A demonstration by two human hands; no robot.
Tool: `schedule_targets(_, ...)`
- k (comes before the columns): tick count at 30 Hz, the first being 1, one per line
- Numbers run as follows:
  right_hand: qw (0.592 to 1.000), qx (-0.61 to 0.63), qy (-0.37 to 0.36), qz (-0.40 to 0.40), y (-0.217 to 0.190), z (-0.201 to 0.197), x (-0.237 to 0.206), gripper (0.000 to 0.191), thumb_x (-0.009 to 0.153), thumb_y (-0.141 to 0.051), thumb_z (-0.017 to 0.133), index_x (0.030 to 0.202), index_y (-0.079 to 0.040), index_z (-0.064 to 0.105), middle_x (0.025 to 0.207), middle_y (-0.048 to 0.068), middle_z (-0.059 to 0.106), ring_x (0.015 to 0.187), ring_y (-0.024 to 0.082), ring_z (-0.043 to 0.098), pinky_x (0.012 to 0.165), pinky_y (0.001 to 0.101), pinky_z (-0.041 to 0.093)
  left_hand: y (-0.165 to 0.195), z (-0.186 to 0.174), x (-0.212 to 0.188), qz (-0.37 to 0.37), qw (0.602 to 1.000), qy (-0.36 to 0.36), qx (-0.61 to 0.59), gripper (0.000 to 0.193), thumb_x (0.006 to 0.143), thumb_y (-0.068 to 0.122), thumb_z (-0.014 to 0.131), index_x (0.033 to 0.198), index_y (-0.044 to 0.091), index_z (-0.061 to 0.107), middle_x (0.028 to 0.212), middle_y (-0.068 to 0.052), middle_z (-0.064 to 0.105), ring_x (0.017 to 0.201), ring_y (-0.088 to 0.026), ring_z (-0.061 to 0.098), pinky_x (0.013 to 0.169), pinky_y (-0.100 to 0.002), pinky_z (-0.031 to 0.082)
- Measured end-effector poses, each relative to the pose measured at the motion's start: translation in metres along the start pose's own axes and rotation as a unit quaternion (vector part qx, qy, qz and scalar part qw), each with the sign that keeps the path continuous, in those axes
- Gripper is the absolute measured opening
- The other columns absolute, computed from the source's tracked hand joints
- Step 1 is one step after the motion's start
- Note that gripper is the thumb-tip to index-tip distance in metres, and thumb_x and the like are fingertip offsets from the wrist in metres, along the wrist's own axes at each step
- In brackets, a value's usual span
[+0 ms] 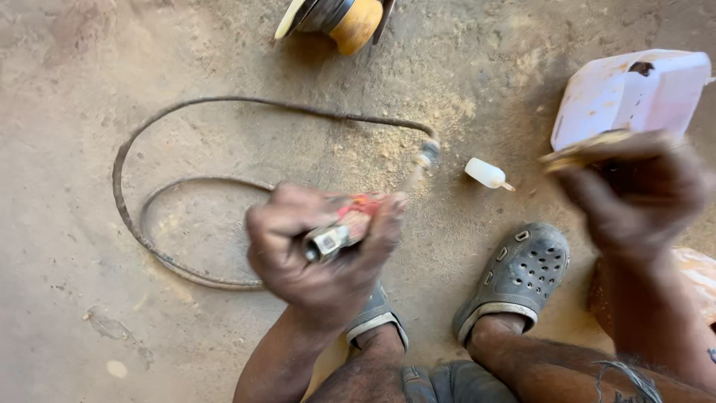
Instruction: The person applies glue from a small bottle to a metal hose fitting and the hose end, then inserts the hose into the fitting and twists it to secure the connection. The person repeats the gluing and twisting steps to reinforce the joint.
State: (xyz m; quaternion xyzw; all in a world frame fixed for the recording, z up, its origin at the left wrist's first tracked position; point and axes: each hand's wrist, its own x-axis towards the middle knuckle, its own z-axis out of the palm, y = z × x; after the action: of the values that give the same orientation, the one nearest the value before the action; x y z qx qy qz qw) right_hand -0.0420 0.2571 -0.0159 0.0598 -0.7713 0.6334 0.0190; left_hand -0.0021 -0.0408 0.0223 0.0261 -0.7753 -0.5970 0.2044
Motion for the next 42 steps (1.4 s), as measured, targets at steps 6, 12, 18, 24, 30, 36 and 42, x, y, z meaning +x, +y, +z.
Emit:
schedule_targets(6, 0.954, -0.211, -0.117, -0.179, -0.009, 0.058, 0.001, 0.022, 0.091, -0.002, 0.085, 0.107, -0.003, 0.071, 0.092, 0.01, 0.075, 0.074, 0.016, 0.07, 0.057, 0.0273, 0.053, 0.008, 0.015, 0.009, -0.022, 0.998, -0.027, -0.059, 0.044, 0.095, 0.012, 0.085, 0.106, 0.012, 0.043, 0.083, 0.0, 0.057, 0.069, -0.005, 0.065, 0.055, -0.018, 0.058)
schedule_targets(12, 0.908, -0.325, -0.105, -0.243, -0.013, 0.068, -0.002, 0.021, 0.094, 0.002, 0.085, 0.102, -0.003, 0.066, 0.085, 0.01, 0.07, 0.075, 0.021, 0.068, 0.057, 0.0329, 0.052, 0.011, 0.019, 0.013, -0.004, 0.999, -0.032, -0.01, 0.046, 0.096, 0.016, 0.089, 0.104, 0.011, 0.043, 0.08, 0.001, 0.058, 0.068, -0.003, 0.065, 0.055, -0.017, 0.058)
schedule_targets(18, 0.892, -0.381, -0.166, -0.178, -0.014, 0.071, 0.009, 0.02, 0.088, 0.007, 0.079, 0.104, -0.004, 0.074, 0.085, 0.008, 0.07, 0.065, 0.016, 0.062, 0.05, 0.0304, 0.048, 0.013, 0.023, 0.011, -0.031, 0.998, -0.043, -0.018, 0.048, 0.094, 0.017, 0.091, 0.097, 0.009, 0.044, 0.078, 0.001, 0.058, 0.067, -0.003, 0.064, 0.056, -0.019, 0.055)
schedule_targets(24, 0.945, -0.247, -0.208, -0.049, -0.02, 0.073, 0.026, 0.03, 0.084, 0.006, 0.075, 0.111, -0.008, 0.075, 0.092, 0.006, 0.07, 0.08, 0.012, 0.068, 0.065, 0.0263, 0.054, 0.013, 0.024, 0.013, -0.026, 0.999, -0.047, 0.0, 0.048, 0.094, 0.018, 0.092, 0.099, 0.009, 0.045, 0.079, -0.001, 0.058, 0.068, -0.004, 0.063, 0.058, -0.02, 0.055)
schedule_targets(30, 0.939, -0.202, -0.276, -0.034, -0.018, 0.068, 0.041, 0.034, 0.079, -0.001, 0.081, 0.111, -0.007, 0.076, 0.09, 0.005, 0.067, 0.078, 0.014, 0.067, 0.064, 0.0285, 0.054, 0.011, 0.022, 0.011, -0.023, 0.997, -0.066, -0.013, 0.047, 0.092, 0.016, 0.091, 0.101, 0.009, 0.045, 0.08, -0.002, 0.059, 0.069, -0.006, 0.065, 0.057, -0.021, 0.055)
schedule_targets(36, 0.928, -0.219, -0.299, -0.029, -0.013, 0.068, 0.043, 0.04, 0.074, -0.007, 0.085, 0.112, -0.004, 0.074, 0.082, 0.005, 0.063, 0.074, 0.016, 0.066, 0.061, 0.0323, 0.054, 0.008, 0.024, 0.009, 0.008, 0.996, -0.081, -0.019, 0.047, 0.094, 0.018, 0.09, 0.106, 0.01, 0.046, 0.086, -0.002, 0.06, 0.075, -0.008, 0.069, 0.06, -0.022, 0.059)
schedule_targets(42, 0.904, -0.212, -0.37, -0.032, -0.014, 0.07, 0.05, 0.03, 0.072, -0.011, 0.085, 0.1, -0.005, 0.075, 0.08, 0.007, 0.067, 0.073, 0.019, 0.069, 0.06, 0.0369, 0.056, 0.008, 0.024, 0.002, 0.016, 0.991, -0.126, -0.046, 0.043, 0.095, 0.019, 0.087, 0.113, 0.009, 0.049, 0.095, -0.005, 0.067, 0.087, -0.011, 0.075, 0.071, -0.022, 0.066)
